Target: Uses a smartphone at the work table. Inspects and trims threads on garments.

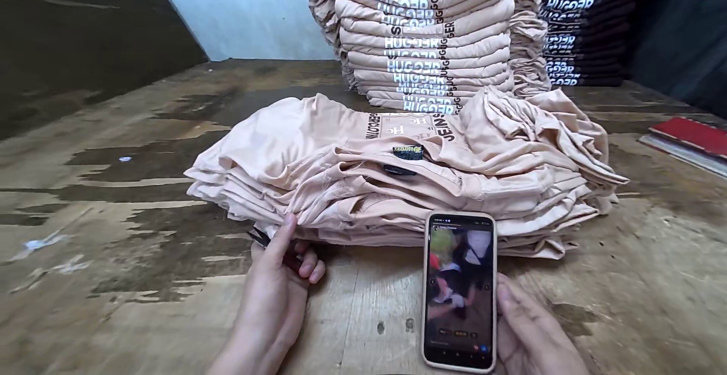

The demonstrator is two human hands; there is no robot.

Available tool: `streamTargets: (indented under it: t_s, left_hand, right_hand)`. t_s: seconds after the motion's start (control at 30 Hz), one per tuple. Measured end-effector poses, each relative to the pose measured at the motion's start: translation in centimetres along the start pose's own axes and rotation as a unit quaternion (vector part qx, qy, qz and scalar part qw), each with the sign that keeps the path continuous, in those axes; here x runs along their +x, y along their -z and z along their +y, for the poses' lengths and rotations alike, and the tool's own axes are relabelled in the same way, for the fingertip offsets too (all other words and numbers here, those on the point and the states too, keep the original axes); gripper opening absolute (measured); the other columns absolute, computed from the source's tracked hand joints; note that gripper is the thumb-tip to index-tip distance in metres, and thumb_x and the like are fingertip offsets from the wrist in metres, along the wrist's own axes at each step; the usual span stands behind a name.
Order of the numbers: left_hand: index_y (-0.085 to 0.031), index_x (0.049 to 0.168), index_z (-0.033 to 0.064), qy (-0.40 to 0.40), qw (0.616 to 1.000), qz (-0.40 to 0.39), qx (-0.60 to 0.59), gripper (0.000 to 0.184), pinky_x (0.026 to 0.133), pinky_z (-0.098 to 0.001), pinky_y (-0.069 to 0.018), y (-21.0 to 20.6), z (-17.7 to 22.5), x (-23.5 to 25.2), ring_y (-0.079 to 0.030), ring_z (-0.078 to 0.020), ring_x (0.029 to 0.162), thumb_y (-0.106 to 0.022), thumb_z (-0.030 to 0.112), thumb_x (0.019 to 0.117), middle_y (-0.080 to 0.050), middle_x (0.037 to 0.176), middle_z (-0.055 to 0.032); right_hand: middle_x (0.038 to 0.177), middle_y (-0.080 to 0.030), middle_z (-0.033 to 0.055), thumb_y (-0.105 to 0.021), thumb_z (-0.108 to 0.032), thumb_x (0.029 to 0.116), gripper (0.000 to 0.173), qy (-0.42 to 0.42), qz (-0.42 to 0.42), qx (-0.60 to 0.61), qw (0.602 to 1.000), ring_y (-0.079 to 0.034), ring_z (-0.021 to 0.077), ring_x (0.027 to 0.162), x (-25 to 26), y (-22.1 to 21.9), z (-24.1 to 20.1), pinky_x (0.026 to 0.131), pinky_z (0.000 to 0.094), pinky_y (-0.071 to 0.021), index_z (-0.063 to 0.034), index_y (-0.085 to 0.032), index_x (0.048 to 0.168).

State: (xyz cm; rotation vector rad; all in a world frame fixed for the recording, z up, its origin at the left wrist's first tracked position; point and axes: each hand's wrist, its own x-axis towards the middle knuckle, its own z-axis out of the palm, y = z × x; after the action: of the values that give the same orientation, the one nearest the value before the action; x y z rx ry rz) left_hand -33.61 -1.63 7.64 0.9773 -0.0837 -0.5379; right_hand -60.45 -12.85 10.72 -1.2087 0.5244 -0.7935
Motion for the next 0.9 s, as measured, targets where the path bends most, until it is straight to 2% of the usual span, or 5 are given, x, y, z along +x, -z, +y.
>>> streamTargets:
  t_s: [0.2, 0.37, 0.53, 0.67, 0.9]
  left_hand:
    - [-0.054, 0.110, 0.0149, 0.001, 1.000, -0.002, -0.005, 0.021, 0.040, -0.0245, -0.0447, 0.0, 0.0, 0.0, -0.045, -0.0086, 0.043, -0.049, 0.036, 0.1086, -0.048, 0.062, 0.0007]
    - [-0.052, 0.113, 0.0146, 0.004, 1.000, 0.002, -0.010, 0.021, 0.040, -0.0249, -0.0451, -0.1, 0.0, -0.1, -0.045, -0.0092, 0.043, -0.049, 0.035, 0.1086, -0.048, 0.063, 0.0001]
    - [-0.052, 0.116, 0.0149, 0.008, 1.000, 0.014, -0.017, 0.020, 0.040, -0.0249, -0.0451, -0.2, 0.0, -0.1, -0.045, -0.0092, 0.043, -0.051, 0.033, 0.1082, -0.049, 0.064, -0.0001]
    - [-0.050, 0.119, 0.0151, 0.012, 1.000, 0.014, -0.025, 0.021, 0.039, -0.0258, -0.0457, -0.1, 0.0, -0.2, -0.045, -0.0102, 0.043, -0.052, 0.033, 0.1075, -0.048, 0.064, -0.0008]
    - [-0.050, 0.115, 0.0137, 0.003, 1.000, 0.018, -0.016, 0.019, 0.040, -0.0254, -0.0457, -0.1, -0.1, -0.4, -0.045, -0.0099, 0.043, -0.053, 0.031, 0.1075, -0.047, 0.063, -0.0006]
  right_hand:
    - [0.090, -0.072, -0.0018, -0.038, -0.005, 0.1096, 0.026, -0.010, 0.013, -0.109, 0.994, -0.070, 0.0075, 0.082, -1.5, 0.2, 0.0, 0.078, 0.0302, -0.0616, -0.0024, -0.063, 0.115]
    - [0.090, -0.073, 0.0020, -0.042, -0.007, 0.1094, 0.023, -0.044, 0.004, -0.183, 0.982, -0.072, 0.0100, 0.081, -2.4, 0.0, 0.1, 0.077, 0.0320, -0.0628, 0.0014, -0.062, 0.117]
    - [0.118, -0.071, 0.0107, -0.041, -0.008, 0.1089, 0.037, -0.093, -0.001, -0.185, 0.978, -0.071, 0.0120, 0.103, -2.1, -0.3, -0.9, 0.093, 0.0342, -0.0598, 0.0083, -0.044, 0.142]
    - [0.143, -0.051, 0.0288, -0.048, -0.026, 0.1082, 0.066, -0.003, -0.039, -0.289, 0.956, -0.062, 0.0218, 0.124, -3.5, -0.3, -0.5, 0.105, 0.0360, -0.0535, 0.0154, -0.025, 0.154]
    - [0.132, -0.064, 0.0231, -0.051, -0.039, 0.1066, 0.072, 0.060, -0.010, -0.475, 0.878, -0.063, 0.0316, 0.120, -4.7, 1.5, -1.8, 0.105, 0.0485, -0.0507, 0.0107, -0.031, 0.155]
